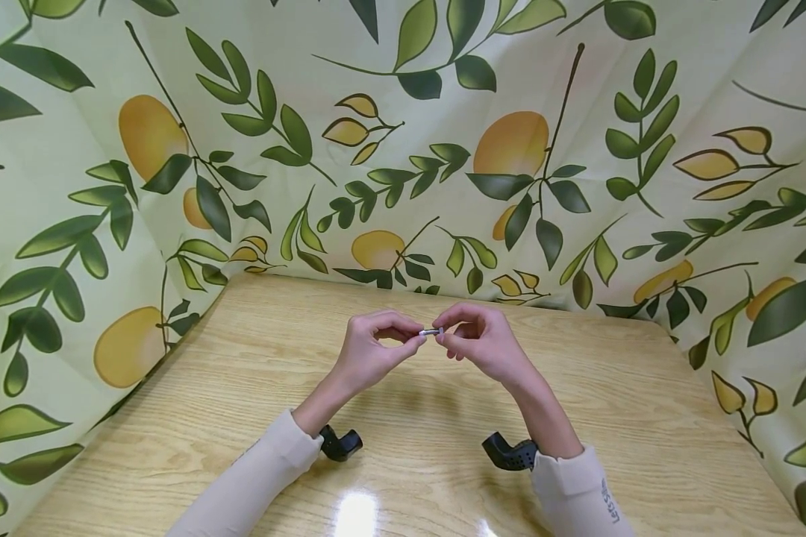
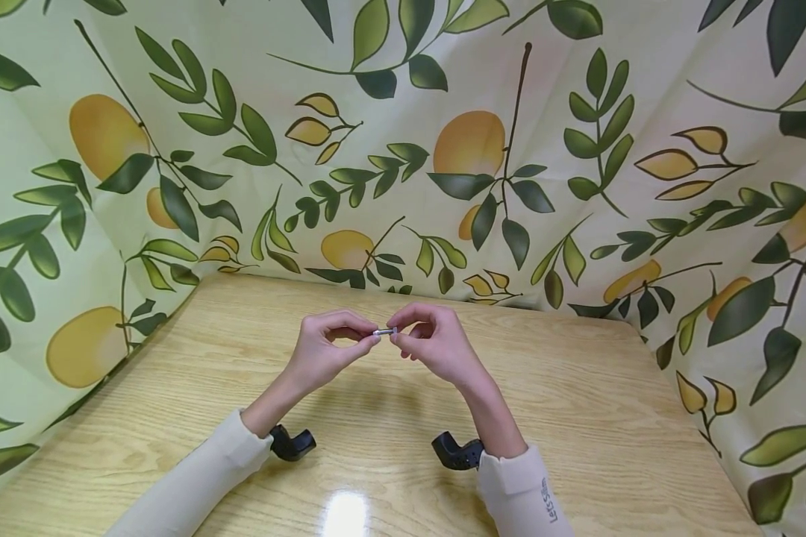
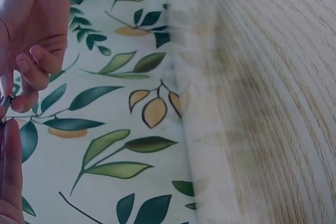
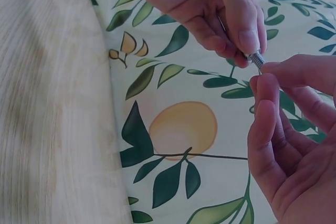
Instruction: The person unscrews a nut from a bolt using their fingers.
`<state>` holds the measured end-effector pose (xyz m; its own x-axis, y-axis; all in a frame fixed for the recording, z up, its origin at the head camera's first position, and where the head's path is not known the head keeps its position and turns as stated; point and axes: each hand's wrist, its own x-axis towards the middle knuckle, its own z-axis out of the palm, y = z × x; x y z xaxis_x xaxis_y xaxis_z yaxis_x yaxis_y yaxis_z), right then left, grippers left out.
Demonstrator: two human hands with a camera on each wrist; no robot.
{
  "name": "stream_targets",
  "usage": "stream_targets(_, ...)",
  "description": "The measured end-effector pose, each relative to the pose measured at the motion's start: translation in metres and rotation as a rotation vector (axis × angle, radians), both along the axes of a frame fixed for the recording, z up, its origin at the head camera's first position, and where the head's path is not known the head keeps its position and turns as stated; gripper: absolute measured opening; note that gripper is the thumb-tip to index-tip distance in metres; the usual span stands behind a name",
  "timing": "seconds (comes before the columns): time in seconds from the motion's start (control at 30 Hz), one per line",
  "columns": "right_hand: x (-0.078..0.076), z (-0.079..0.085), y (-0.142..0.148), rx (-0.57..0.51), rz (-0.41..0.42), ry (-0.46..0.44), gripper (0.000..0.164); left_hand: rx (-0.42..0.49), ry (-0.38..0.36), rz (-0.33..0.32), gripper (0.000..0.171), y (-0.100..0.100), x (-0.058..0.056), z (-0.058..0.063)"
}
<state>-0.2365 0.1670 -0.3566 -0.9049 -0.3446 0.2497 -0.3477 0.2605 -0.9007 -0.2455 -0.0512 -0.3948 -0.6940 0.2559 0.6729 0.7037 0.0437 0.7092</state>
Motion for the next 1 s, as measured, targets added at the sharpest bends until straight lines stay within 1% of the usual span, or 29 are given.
stream_targets(0.1,0.0005,-0.0001,0.0008,-0.005,0.008,0.017,0.015,0.008,-0.017,-0.006,0.009,-0.0002,0.0000,0.0011)
stream_targets(0.33,0.0002,-0.0006,0.0050,-0.002,0.024,0.078,0.014,0.048,-0.090,-0.057,0.010,-0.0008,-0.0005,0.0027)
stream_targets(0.5,0.0004,-0.0009,0.0056,-0.012,0.031,0.095,0.014,0.057,-0.123,-0.070,0.010,-0.0011,-0.0002,0.0036)
stream_targets(0.67,0.0022,-0.0009,0.0034,-0.031,0.038,0.093,0.014,0.062,-0.139,-0.066,0.008,-0.0014,0.0001,0.0036)
stream_targets(0.8,0.0028,-0.0006,0.0004,-0.043,0.022,0.083,0.014,0.079,-0.144,-0.061,0.008,-0.0020,0.0014,0.0044)
stream_targets(0.93,0.0017,-0.0002,-0.0017,-0.034,-0.002,0.057,0.023,0.089,-0.146,-0.062,0.009,-0.0016,0.0017,0.0041)
stream_targets(1.0,0.0008,-0.0002,-0.0018,-0.011,-0.007,0.030,0.026,0.088,-0.143,-0.059,0.009,-0.0014,0.0015,0.0035)
